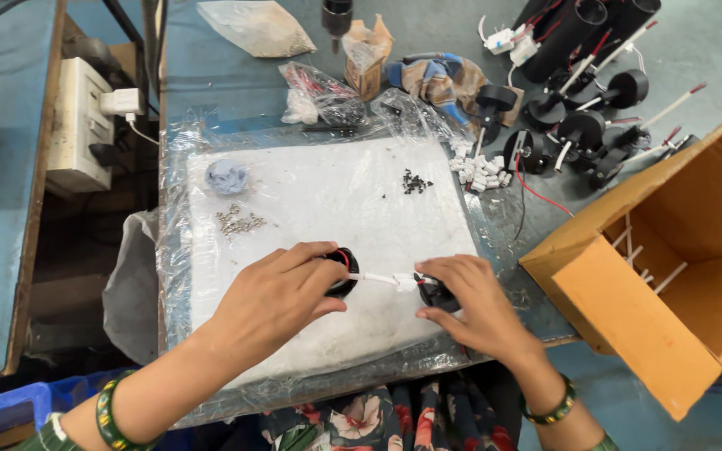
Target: The person assembles a small electronic device by inserting a white plastic rod into a black circular component, connecting wires to a white connector, and inserting the assembly into a black cylindrical housing. The person handles multiple similar components and parts on a workbench.
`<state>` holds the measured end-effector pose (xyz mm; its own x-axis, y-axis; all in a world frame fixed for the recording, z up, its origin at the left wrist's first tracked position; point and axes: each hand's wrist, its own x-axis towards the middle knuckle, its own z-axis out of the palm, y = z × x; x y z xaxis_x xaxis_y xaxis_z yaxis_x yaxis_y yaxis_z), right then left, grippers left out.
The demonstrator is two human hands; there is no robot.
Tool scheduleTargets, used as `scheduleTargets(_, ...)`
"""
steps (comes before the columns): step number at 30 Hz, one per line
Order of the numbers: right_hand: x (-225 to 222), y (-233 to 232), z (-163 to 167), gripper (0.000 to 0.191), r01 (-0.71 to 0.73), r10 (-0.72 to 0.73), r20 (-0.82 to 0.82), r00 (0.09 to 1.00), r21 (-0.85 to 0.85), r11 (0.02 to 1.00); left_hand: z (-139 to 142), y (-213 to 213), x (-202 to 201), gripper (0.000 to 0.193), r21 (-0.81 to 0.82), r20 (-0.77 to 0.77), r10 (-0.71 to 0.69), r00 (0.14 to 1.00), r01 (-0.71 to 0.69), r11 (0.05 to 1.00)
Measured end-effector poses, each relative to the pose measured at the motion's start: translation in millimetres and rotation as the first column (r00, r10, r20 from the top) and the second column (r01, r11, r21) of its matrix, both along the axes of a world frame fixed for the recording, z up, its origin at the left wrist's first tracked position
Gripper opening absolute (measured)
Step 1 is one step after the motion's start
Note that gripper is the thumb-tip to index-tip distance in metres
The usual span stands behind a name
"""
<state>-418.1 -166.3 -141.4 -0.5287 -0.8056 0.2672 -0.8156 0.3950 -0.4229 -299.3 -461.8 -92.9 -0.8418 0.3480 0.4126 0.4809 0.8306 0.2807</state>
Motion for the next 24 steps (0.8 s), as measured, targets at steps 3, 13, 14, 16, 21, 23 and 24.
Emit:
scheduleTargets(3, -4.1, 4.1, -22.3, 0.051, 0.019, -0.019, 0.008, 1.0, 0.017, 1.0, -3.5, 1.6, 2.8, 0.04, -0.056, 0.032, 0.029, 0.999, -0.027, 0.998)
scheduleTargets(13, -2.0, 3.9, -10.9, 0.05, 0.063, -0.067, -0.02, 0.998, -0.135, 0.989, -11.3, 6.9, -4.1, 0.055, -0.257, 0.058, -0.015, 0.998, 0.029, 0.966)
scheduleTargets(14, 1.1, 3.9, 3.1, 0.054, 0.072, -0.083, -0.092, 0.992, -0.111, 0.991, -12.7, 8.3, -5.2, 0.056, -0.278, 0.072, -0.017, 0.997, 0.036, 0.96)
scheduleTargets(16, 7.6, -0.3, 33.2, 0.059, 0.092, -0.102, -0.222, 0.97, -0.056, 0.994, -15.3, 11.2, -6.6, 0.058, -0.285, 0.06, -0.007, 0.998, 0.024, 0.958)
scheduleTargets(21, 29.6, -35.3, 89.4, 0.059, 0.121, -0.089, -0.456, 0.886, 0.042, 0.992, -17.0, 11.0, -5.1, 0.061, -0.294, 0.14, 0.022, 0.99, 0.02, 0.956)
scheduleTargets(23, 34.4, -48.1, 101.9, 0.057, 0.122, -0.074, -0.494, 0.866, 0.066, 0.99, -16.0, 7.5, -3.1, 0.062, -0.167, 0.121, 0.011, 0.993, 0.009, 0.986)
scheduleTargets(24, 35.8, -52.7, 106.3, 0.057, 0.123, -0.067, -0.515, 0.855, 0.075, 0.99, -15.4, 6.3, -0.3, 0.06, -0.124, 0.077, 0.022, 0.997, -0.013, 0.992)
